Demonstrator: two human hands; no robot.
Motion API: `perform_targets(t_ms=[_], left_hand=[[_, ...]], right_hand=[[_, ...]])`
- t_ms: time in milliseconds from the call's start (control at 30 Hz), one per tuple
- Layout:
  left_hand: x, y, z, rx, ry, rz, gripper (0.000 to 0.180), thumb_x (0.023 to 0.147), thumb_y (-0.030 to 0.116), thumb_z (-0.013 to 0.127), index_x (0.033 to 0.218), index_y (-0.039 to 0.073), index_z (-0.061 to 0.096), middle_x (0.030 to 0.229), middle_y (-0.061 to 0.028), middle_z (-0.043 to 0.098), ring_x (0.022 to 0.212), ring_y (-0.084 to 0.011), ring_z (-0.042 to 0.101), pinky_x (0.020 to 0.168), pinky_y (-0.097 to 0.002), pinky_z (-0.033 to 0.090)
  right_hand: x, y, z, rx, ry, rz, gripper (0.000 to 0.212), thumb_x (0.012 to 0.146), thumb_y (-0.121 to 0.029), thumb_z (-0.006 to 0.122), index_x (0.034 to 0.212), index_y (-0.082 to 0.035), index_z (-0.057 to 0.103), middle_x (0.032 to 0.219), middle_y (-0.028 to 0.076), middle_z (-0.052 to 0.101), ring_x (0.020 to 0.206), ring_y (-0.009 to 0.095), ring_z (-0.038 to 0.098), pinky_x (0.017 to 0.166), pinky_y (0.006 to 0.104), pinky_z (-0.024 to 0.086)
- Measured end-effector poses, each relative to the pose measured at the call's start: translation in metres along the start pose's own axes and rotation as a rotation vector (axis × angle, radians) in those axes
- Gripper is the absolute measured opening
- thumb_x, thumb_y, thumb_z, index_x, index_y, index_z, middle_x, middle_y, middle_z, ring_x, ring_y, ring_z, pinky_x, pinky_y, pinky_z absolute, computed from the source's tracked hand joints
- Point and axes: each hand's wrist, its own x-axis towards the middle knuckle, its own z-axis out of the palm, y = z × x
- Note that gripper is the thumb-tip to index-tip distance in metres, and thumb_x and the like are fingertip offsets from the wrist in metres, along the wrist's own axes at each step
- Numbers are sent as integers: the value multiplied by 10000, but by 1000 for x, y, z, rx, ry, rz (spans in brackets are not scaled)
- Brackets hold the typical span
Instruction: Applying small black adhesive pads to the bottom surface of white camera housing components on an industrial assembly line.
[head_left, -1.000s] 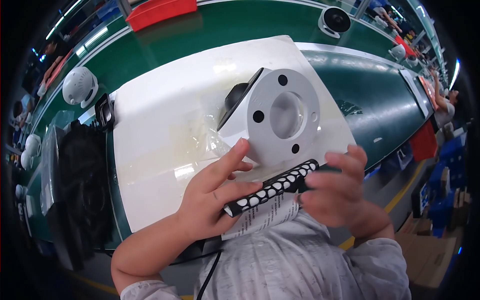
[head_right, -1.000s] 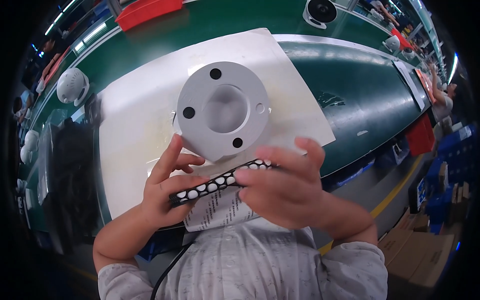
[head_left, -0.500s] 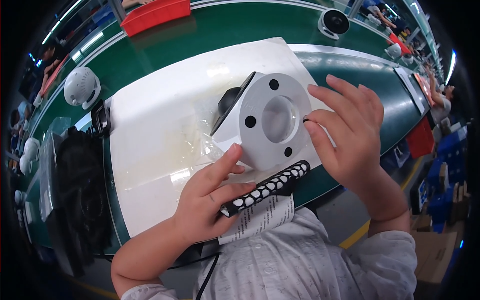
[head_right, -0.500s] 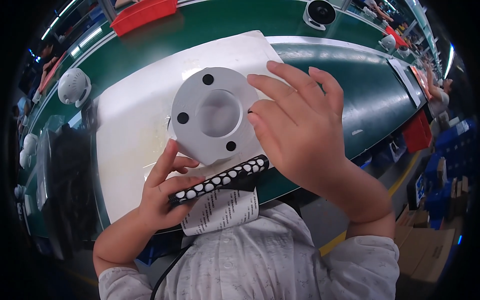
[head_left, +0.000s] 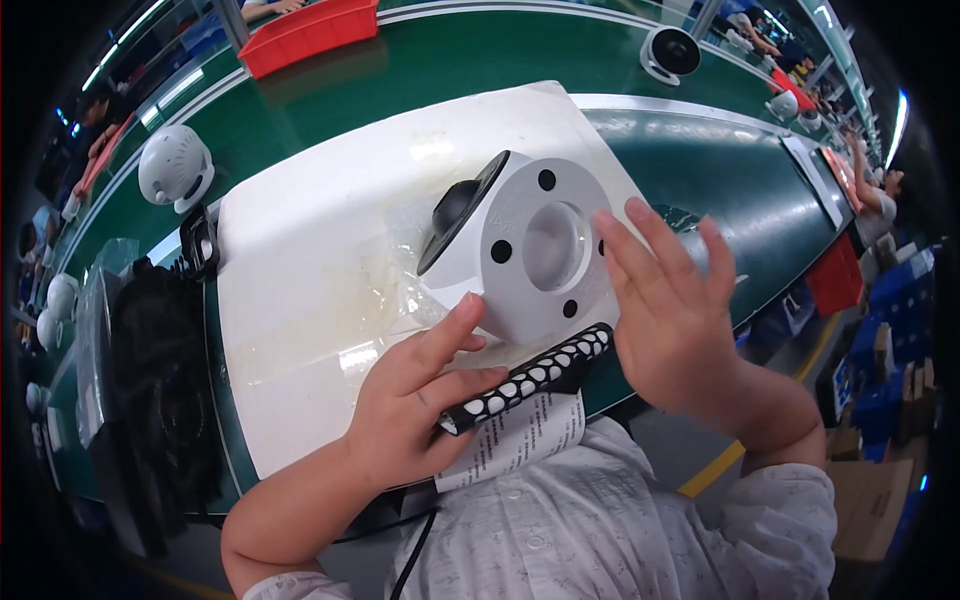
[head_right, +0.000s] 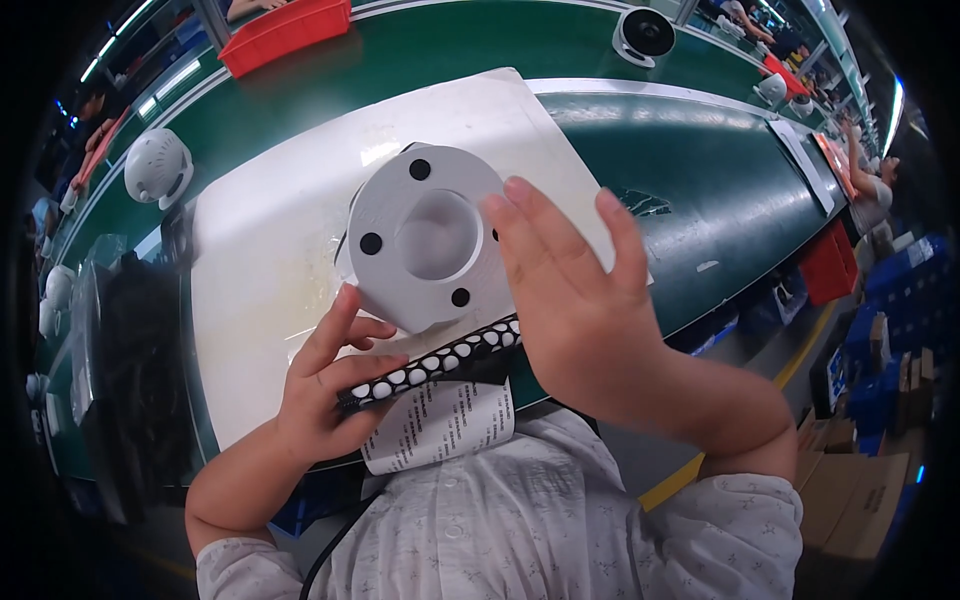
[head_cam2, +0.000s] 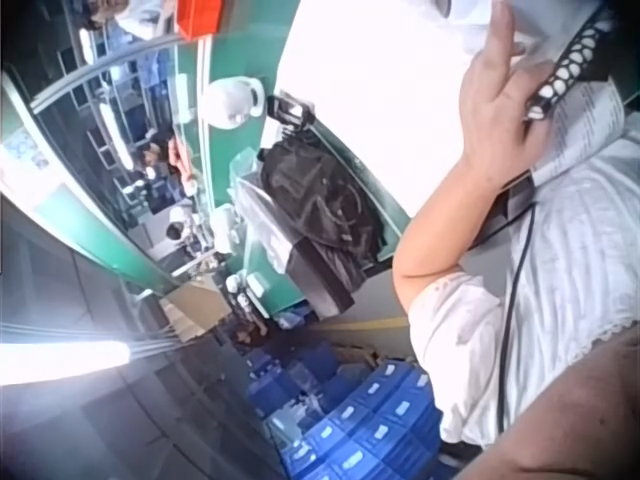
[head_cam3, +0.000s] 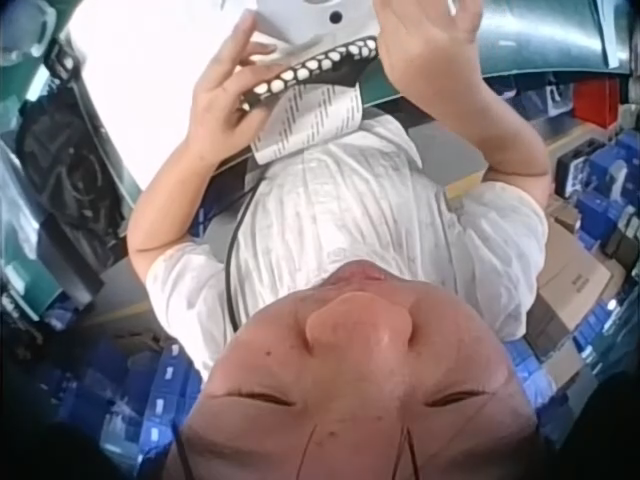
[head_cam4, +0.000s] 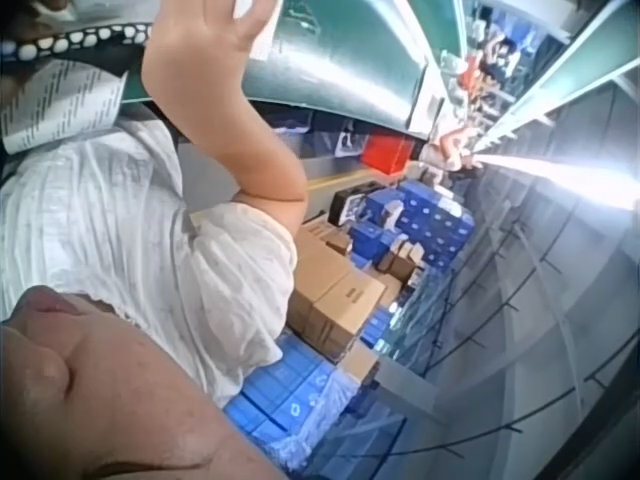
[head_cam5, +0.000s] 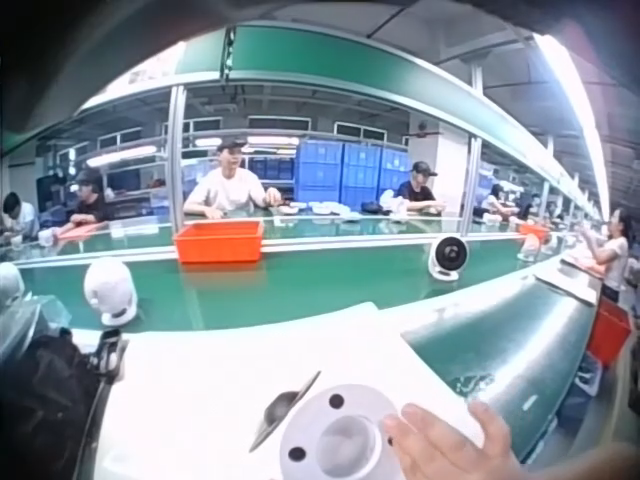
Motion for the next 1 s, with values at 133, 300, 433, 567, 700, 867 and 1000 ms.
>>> perform_targets(t_ms=[133, 300, 433, 567, 700, 867, 1000], left_hand=[[-1, -2, -2, 7, -16, -1, 362, 547, -10, 606, 903, 58, 590, 1303, -180, 371, 900, -259, 571, 730, -331, 457], [-2, -6, -3, -9, -9, 22, 359, 562, -6, 615, 914, 62, 587, 1313, -178, 357, 913, -264, 567, 720, -332, 459], [-6, -7, -8, -34, -30, 12, 330, 609, 28, 631, 935, 70, 594, 1307, -178, 364, 934, -275, 560, 732, -335, 462], [-10, -4, -19, -52, -87, -34, 290, 667, 63, 594, 957, 81, 596, 1319, -197, 333, 973, -298, 538, 718, -338, 468], [-10, -15, -20, -131, -126, -49, 376, 654, 27, 628, 1023, 80, 583, 1334, -178, 307, 994, -276, 525, 705, -313, 461], [-13, -17, -12, -348, -90, -254, 337, 694, 25, 661, 1006, 50, 535, 1305, -167, 344, 998, -256, 512, 807, -339, 448], [-13, -21, -11, -428, -60, -287, 314, 702, 21, 654, 977, 40, 504, 1310, -163, 341, 1026, -265, 495, 847, -352, 419]], right_hand=[[-4, 3, 0, 105, -138, 74, 299, 683, -4, 503, 975, 1, 565, 1194, 113, 477, 1159, 234, 413, 975, 469, 199], [-7, 39, 32, 1648, -163, 797, 349, 797, -103, 531, 1123, 1, 460, 1040, 80, 505, 965, 143, 479, 843, 257, 372], [8, 31, 50, 1915, -331, 862, 247, 818, -112, 531, 1031, 10, 499, 923, 37, 541, 818, 101, 500, 729, 226, 404], [40, 37, 41, 1924, -63, 691, 169, 835, -63, 493, 988, 9, 504, 899, 33, 544, 803, 84, 511, 737, 215, 418], [97, 72, 87, 1230, 77, 504, 178, 849, -80, 473, 1007, -5, 507, 875, 38, 539, 789, 86, 520, 702, 213, 422], [169, 91, 222, 86, 201, 102, 121, 784, -97, 511, 879, -42, 561, 838, 94, 548, 785, 222, 532, 669, 319, 433], [195, 90, 273, -64, 94, 44, 123, 762, -79, 475, 826, -85, 580, 783, 89, 524, 766, 245, 517, 659, 335, 420]])
